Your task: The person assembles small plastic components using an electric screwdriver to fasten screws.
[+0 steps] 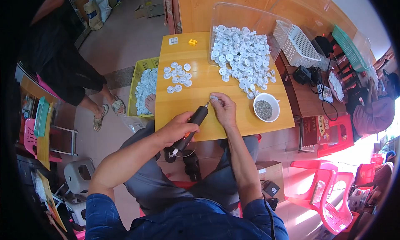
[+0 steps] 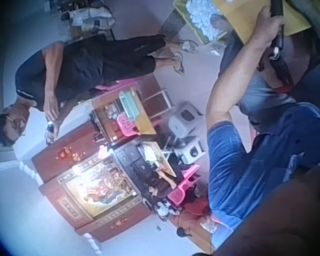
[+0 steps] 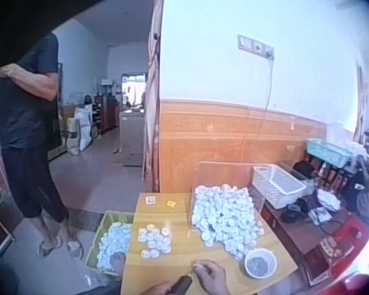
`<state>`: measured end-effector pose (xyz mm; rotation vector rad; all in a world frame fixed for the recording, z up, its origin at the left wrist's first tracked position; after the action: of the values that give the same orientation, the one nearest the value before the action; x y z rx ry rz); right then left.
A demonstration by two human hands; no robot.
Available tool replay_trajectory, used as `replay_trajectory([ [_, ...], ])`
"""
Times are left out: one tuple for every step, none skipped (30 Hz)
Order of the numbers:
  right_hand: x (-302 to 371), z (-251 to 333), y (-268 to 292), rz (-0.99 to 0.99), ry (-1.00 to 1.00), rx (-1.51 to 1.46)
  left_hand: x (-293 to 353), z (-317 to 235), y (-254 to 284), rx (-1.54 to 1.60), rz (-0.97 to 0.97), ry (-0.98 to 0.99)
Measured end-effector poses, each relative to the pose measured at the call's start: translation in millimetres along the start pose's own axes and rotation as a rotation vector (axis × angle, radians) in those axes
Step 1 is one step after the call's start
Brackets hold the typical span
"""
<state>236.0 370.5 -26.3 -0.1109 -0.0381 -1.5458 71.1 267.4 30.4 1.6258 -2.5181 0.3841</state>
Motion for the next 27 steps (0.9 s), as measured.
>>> replay_trajectory([
  [-0.1, -0.6, -0.1, -0.002, -0.002, 0.012, -0.2, 0.5, -0.3, 0.010, 0.001, 0.000],
  [-0.4, -0.9, 0.1, -0.002, -0.002, 0.012, -0.4, 1.0, -0.5, 0.020, 0.002, -0.001],
  [-0.6, -1.0, 0.1, 0.001, 0.001, 0.011, -0.9, 1.4, -0.1, 0.019, 0.002, 0.000],
  [-0.3, -0.7, -0.2, 0.005, 0.004, 0.010, -1.4, 1.9, 0.3, 0.006, 0.004, -0.002],
  [-0.2, -0.6, -0.4, 0.005, 0.003, 0.010, -1.6, 2.2, 0.6, -0.007, 0.006, -0.003],
  [-0.5, -1.1, -0.1, -0.005, -0.004, 0.024, -1.7, 2.6, 0.7, -0.008, 0.006, -0.002],
  [-0.8, -1.6, 0.5, -0.016, -0.010, 0.039, -1.8, 2.4, 1.0, -0.013, 0.004, 0.001],
  [-0.8, -1.7, 0.5, -0.018, -0.010, 0.037, -2.0, 2.0, 1.1, -0.018, 0.001, 0.003],
  [-0.3, -0.4, 0.4, -0.026, 0.005, 0.051, -2.1, 1.3, 0.6, -0.020, 0.003, 0.004],
  [0.5, 1.4, 0.6, -0.033, 0.021, 0.065, -1.8, -0.1, -0.2, -0.025, 0.001, 0.006],
  [0.8, 2.0, 0.8, -0.036, 0.022, 0.062, -1.6, -1.2, -1.0, -0.029, 0.000, 0.007],
  [1.0, 2.3, 1.5, -0.047, 0.017, 0.072, -2.0, -0.5, -1.9, -0.033, 0.003, 0.008],
  [0.9, 2.8, 1.9, -0.059, 0.014, 0.081, -3.2, 0.0, -0.9, -0.049, -0.003, -0.004],
  [1.1, 3.7, 1.4, -0.064, 0.017, 0.076, -4.6, 0.2, 0.2, -0.066, -0.008, -0.017],
  [2.0, 7.1, 1.2, -0.088, 0.047, 0.102, -5.9, 0.9, 0.9, -0.072, -0.005, -0.016],
  [3.1, 9.9, 1.6, -0.112, 0.077, 0.128, -7.1, 0.8, 2.3, -0.103, -0.006, -0.010],
  [3.4, 10.2, 1.5, -0.117, 0.079, 0.122, -7.7, 0.9, 3.3, -0.133, -0.007, -0.004],
  [3.1, 8.6, 0.7, -0.104, 0.060, 0.090, -7.7, 1.0, 2.6, -0.140, -0.004, -0.004],
  [3.5, 8.0, -0.4, -0.091, 0.040, 0.059, -7.1, -0.5, 2.0, -0.146, -0.012, -0.009],
  [4.2, 9.4, 0.0, -0.093, 0.041, 0.054, -6.5, -2.0, 1.7, -0.151, -0.021, -0.013],
  [4.8, 11.6, 0.2, -0.104, 0.048, 0.090, -6.0, -3.2, 1.3, -0.156, -0.020, -0.010],
  [5.4, 13.3, 1.2, -0.116, 0.056, 0.127, -5.6, -7.3, 1.0, -0.185, -0.021, -0.018],
  [5.3, 12.2, 3.2, -0.119, 0.055, 0.124, -5.2, -9.8, 0.9, -0.214, -0.022, -0.025],
  [5.0, 10.4, 4.1, -0.107, 0.049, 0.125, -5.5, -8.2, 0.7, -0.217, -0.019, -0.022],
  [4.2, 10.3, 2.8, -0.093, 0.045, 0.126, -6.5, -6.1, 2.2, -0.244, -0.012, -0.023],
  [3.9, 10.2, 2.5, -0.094, 0.045, 0.122, -7.6, -3.8, 3.4, -0.271, -0.004, -0.024],
  [4.6, 12.1, 3.1, -0.111, 0.068, 0.137, -8.2, -0.6, 4.1, -0.273, -0.004, -0.023],
])
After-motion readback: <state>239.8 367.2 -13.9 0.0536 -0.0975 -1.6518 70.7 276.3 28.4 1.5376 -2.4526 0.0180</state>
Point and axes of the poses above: each hand's wrist, its own x-axis away from the middle knuckle, its own y-axis out of the back of the hand, z = x × y, the point moved 9 cm from there along -x, towards the middle knuckle, and after that the axes turned 15 degrees about -y, right-handed, at the moved point
